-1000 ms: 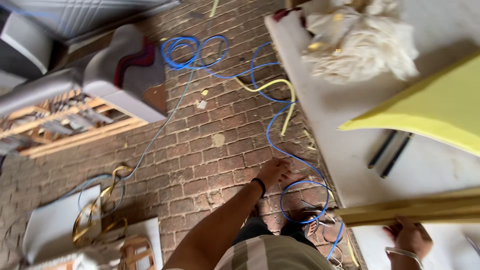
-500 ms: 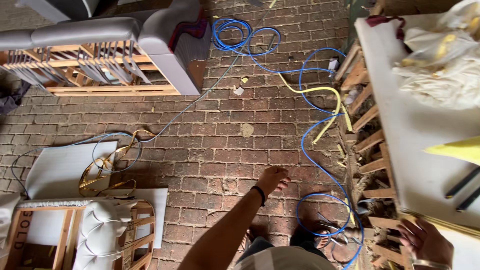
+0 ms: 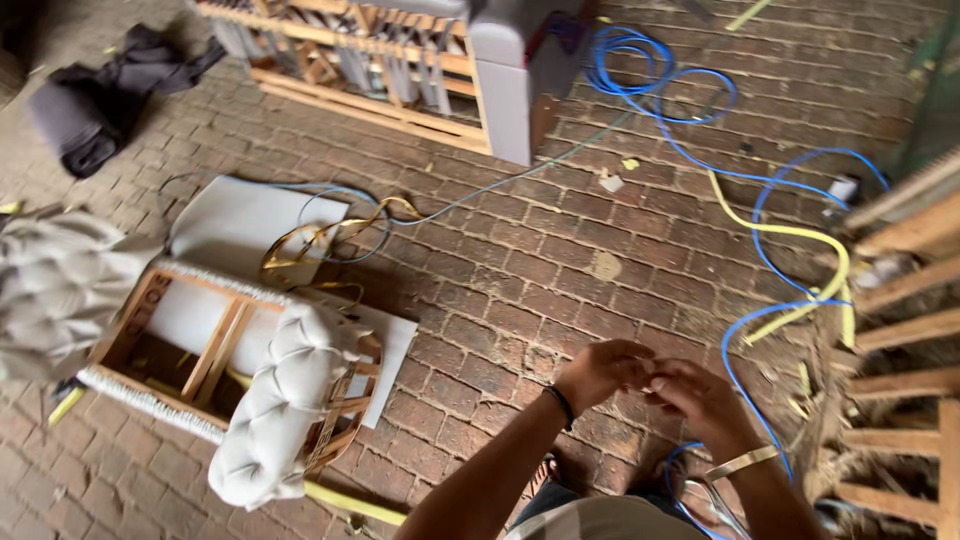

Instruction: The person places a yellow foam piece on a table, then walks to a sofa frame and drapes a light-colored fabric over the armrest. They use a pneumatic staple gun to attach the fabric to the wooden frame, working along the armrest and side.

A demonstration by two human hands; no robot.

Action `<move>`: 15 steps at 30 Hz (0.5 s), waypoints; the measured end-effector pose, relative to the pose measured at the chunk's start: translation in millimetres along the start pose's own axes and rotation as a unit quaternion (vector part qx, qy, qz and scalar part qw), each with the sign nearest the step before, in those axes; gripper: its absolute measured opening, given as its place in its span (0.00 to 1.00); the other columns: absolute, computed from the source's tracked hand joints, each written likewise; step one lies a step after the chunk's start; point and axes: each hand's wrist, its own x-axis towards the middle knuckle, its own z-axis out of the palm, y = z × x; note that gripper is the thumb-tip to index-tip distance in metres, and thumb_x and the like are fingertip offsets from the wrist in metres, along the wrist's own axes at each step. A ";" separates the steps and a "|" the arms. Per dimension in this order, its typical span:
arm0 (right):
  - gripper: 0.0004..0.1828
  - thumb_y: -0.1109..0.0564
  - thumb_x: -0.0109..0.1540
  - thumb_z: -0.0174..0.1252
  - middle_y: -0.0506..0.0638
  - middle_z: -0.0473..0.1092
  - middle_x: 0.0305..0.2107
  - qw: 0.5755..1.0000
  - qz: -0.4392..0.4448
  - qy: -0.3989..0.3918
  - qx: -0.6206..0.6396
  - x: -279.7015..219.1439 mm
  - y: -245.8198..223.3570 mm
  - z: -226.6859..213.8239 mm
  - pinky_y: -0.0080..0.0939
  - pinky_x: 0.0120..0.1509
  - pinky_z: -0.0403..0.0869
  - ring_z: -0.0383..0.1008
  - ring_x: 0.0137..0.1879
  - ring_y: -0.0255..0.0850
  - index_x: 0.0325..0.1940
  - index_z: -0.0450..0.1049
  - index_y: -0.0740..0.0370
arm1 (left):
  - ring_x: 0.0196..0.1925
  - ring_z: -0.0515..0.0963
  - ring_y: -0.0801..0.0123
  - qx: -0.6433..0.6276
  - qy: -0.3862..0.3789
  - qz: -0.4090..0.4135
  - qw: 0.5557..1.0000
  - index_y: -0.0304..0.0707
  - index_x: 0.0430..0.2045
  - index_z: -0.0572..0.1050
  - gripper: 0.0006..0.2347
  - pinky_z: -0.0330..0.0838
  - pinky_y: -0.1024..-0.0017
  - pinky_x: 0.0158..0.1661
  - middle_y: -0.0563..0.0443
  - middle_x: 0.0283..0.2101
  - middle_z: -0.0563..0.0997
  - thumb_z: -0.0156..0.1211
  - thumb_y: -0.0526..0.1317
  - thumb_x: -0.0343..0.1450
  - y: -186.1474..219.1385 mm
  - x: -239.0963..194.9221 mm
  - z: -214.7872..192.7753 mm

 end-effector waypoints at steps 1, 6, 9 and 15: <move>0.19 0.56 0.61 0.58 0.56 0.82 0.41 1.000 -0.002 -0.025 -0.014 4.1 -5.1 13.9 0.44 0.49 0.77 0.83 0.43 0.42 0.55 0.78 0.63 | 0.40 0.84 0.72 0.032 0.018 0.007 0.999 0.41 0.54 0.79 0.15 0.79 0.70 0.44 0.50 0.43 0.85 0.60 0.45 0.75 6.4 -9.5 -5.6; 0.19 0.58 0.60 0.60 0.54 0.80 0.38 0.996 -0.005 -0.088 0.014 33.6 -15.3 48.0 0.43 0.46 0.78 0.80 0.41 0.41 0.53 0.81 0.66 | 0.39 0.85 0.71 0.038 0.086 0.006 0.996 0.45 0.50 0.81 0.11 0.81 0.69 0.43 0.52 0.41 0.86 0.61 0.43 0.75 17.1 -29.3 -32.8; 0.19 0.58 0.59 0.59 0.54 0.82 0.37 0.995 0.039 -0.083 0.026 50.5 -22.8 46.5 0.42 0.46 0.78 0.81 0.41 0.41 0.53 0.81 0.65 | 0.40 0.86 0.70 0.037 0.101 0.045 0.993 0.43 0.51 0.81 0.11 0.80 0.69 0.44 0.51 0.41 0.87 0.58 0.39 0.76 13.9 -18.7 -40.2; 0.17 0.58 0.61 0.60 0.55 0.79 0.31 0.992 0.012 -0.115 0.044 103.9 -64.1 37.7 0.42 0.40 0.76 0.77 0.34 0.41 0.51 0.82 0.69 | 0.41 0.85 0.70 0.014 0.116 0.072 0.991 0.44 0.52 0.79 0.11 0.81 0.70 0.43 0.50 0.45 0.86 0.53 0.34 0.77 24.8 28.8 -66.6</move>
